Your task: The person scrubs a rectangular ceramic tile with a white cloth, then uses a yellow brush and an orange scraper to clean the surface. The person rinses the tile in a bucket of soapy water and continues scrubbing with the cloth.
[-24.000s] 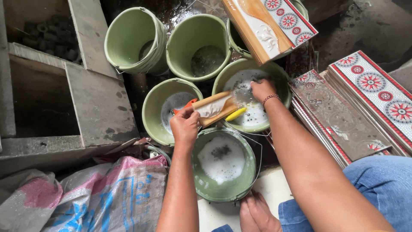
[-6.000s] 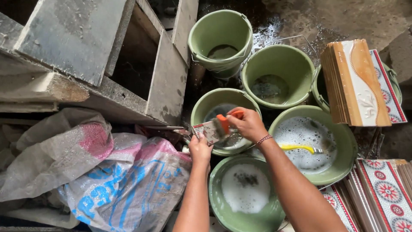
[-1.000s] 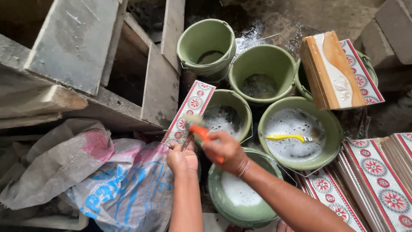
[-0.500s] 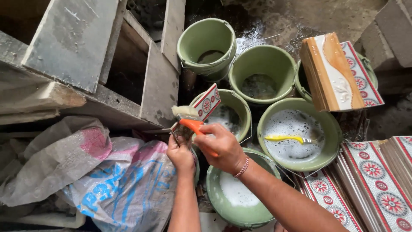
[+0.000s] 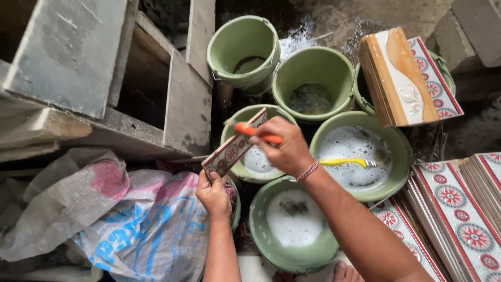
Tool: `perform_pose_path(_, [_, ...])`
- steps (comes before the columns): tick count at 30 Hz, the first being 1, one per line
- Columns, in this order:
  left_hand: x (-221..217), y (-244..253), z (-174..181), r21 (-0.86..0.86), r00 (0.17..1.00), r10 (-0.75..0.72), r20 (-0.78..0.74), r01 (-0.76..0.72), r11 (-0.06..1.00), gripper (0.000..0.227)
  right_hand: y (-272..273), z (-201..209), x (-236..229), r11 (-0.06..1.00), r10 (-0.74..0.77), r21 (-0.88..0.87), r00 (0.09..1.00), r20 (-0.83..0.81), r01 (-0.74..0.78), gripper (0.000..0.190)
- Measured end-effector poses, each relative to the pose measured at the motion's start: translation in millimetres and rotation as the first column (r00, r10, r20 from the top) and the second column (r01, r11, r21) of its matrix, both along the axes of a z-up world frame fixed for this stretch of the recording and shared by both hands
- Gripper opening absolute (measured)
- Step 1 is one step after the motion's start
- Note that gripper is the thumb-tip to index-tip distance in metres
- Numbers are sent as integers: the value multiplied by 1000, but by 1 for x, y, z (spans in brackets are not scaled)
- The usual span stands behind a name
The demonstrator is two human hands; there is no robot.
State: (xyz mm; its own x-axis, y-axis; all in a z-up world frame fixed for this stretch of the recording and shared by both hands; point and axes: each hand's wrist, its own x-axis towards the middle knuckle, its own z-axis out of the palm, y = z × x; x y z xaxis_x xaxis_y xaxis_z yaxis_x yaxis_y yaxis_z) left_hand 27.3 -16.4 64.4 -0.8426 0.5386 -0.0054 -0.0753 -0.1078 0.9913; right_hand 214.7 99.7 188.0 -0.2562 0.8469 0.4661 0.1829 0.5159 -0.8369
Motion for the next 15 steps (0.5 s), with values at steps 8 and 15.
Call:
perform_pose_path(8, [-8,-6,-3,88,934,40,356,-76,993,27,44,-60,50,909,-409,-78,912,13,409,9])
perform_pose_path(15, [9,6,13,401,744,-185,642,-120,908,25,25,-49,5,727,-331,-684,842,-425,-59,28])
